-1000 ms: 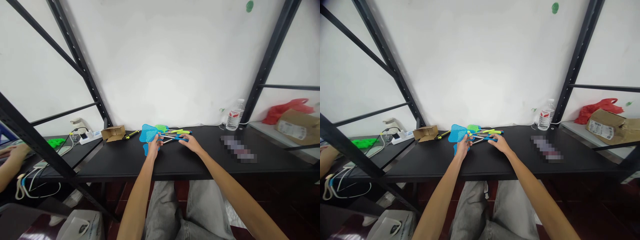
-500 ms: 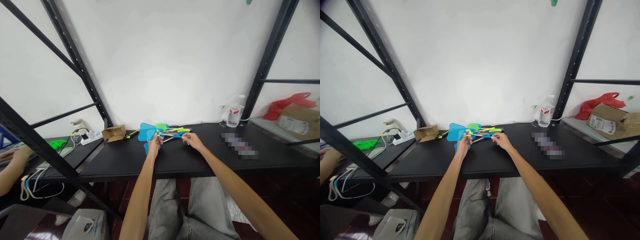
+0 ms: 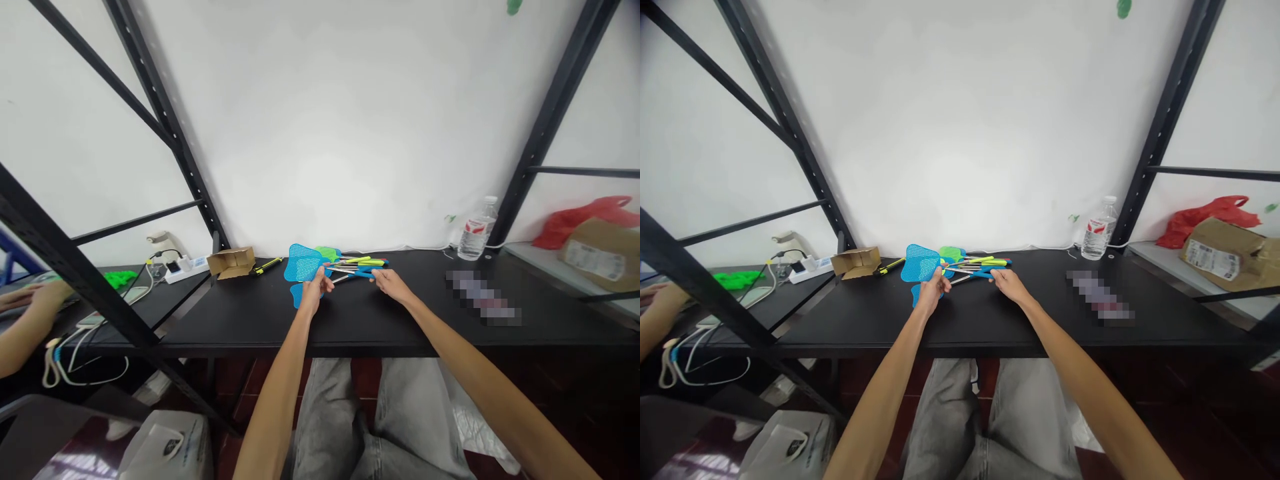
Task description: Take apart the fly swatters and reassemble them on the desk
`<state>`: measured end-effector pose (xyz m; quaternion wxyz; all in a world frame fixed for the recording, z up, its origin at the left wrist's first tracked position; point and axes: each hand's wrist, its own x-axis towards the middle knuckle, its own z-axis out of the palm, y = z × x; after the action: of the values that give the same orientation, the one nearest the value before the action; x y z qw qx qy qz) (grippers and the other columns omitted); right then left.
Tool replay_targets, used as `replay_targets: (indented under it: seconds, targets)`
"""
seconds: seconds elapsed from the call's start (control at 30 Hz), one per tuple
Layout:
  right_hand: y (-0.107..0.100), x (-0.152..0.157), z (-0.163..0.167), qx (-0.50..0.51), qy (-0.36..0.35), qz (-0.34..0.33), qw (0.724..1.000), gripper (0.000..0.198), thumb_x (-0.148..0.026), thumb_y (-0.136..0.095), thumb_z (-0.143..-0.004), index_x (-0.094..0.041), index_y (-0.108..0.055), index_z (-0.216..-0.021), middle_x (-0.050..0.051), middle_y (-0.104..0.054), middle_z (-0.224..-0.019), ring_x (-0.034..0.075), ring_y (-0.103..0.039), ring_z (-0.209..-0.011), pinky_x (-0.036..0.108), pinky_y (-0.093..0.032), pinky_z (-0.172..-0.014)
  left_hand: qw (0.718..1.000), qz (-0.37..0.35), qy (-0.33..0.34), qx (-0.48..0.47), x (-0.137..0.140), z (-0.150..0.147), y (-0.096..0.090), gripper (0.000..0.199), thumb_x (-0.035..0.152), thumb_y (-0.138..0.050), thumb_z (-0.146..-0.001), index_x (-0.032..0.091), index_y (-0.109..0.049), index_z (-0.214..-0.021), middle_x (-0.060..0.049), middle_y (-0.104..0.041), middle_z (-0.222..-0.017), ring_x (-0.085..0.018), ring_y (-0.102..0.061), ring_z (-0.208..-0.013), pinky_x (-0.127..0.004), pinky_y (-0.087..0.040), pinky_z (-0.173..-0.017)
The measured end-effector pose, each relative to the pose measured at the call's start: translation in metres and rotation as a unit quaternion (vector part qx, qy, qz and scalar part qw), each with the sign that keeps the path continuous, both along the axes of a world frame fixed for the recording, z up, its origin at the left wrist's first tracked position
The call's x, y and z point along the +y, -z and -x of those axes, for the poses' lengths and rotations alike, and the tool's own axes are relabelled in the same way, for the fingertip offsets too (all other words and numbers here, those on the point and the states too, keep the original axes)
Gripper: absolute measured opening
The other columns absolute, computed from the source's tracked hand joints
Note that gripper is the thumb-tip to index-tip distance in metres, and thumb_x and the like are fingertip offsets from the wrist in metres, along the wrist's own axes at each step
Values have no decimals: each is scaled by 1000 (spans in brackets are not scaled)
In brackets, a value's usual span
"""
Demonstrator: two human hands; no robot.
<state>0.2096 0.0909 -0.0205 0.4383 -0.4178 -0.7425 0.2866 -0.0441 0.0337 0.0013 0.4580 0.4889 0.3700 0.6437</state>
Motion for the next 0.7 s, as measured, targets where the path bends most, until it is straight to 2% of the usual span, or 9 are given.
replay_targets:
  seconds: [0.07, 0.17, 0.27, 0.37, 0.47, 0.57, 0.7]
  targets:
    - [-2, -4, 2, -30, -9, -8, 999, 58, -65, -37, -94, -19, -67, -78, -1, -55, -52, 16, -53, -49, 28, -42, -55, 1000, 3, -9, 0, 1, -2, 1, 61, 65, -64, -80, 16, -70, -117, -2, -64, -58, -10, -53, -47, -23, -40, -50]
    - [-5, -12, 8, -109, -11, -66, 992, 38, -56, -52, -91, -24, -70, -89, 3, -70, -79, 21, -65, -73, 31, -47, -69, 1000, 11, -23, 11, 4, -4, 3, 56, 62, -66, -80, 14, -73, -108, -3, -65, -59, -11, -54, -47, -23, -41, -50]
    - [-5, -16, 11, -186, 1, -105, 977, 27, -48, -59, -89, -29, -71, -102, 4, -73, -99, 25, -67, -90, 35, -49, -79, 999, 11, -23, 38, 6, -6, 5, 50, 61, -65, -81, 14, -75, -93, -6, -67, -59, -13, -56, -48, -25, -43, -52]
    - [-1, -12, 10, -197, 34, -135, 970, 27, -43, -54, -92, -28, -70, -108, 7, -71, -111, 28, -65, -101, 39, -49, -86, 993, -8, 3, 117, 5, -9, 7, 43, 56, -66, -81, 15, -74, -74, -9, -67, -57, -15, -58, -50, -25, -43, -54]
    - [2, 1, 8, -192, 85, -156, 965, 28, -40, -53, -91, -26, -69, -110, 8, -69, -114, 29, -63, -104, 42, -49, -87, 964, -80, 2, 253, 1, -14, 10, 31, 45, -64, -83, 18, -75, -73, -6, -68, -57, -17, -61, -55, -26, -41, -56]
    - [2, 17, 8, -221, 111, -179, 952, 25, -37, -55, -90, -26, -69, -108, 9, -67, -114, 29, -60, -105, 43, -48, -88, 916, -148, -54, 368, -4, -18, 11, 21, 31, -61, -82, 21, -75, -71, -3, -68, -59, -18, -59, -56, -26, -37, -57]
    - [-1, 34, 14, -301, 121, -193, 926, 22, -35, -60, -88, -26, -71, -105, 10, -64, -116, 31, -58, -105, 43, -45, -88, 866, -167, -113, 457, -8, -21, 14, 18, 22, -60, -77, 23, -75, -68, -5, -67, -63, -19, -57, -58, -28, -35, -58]
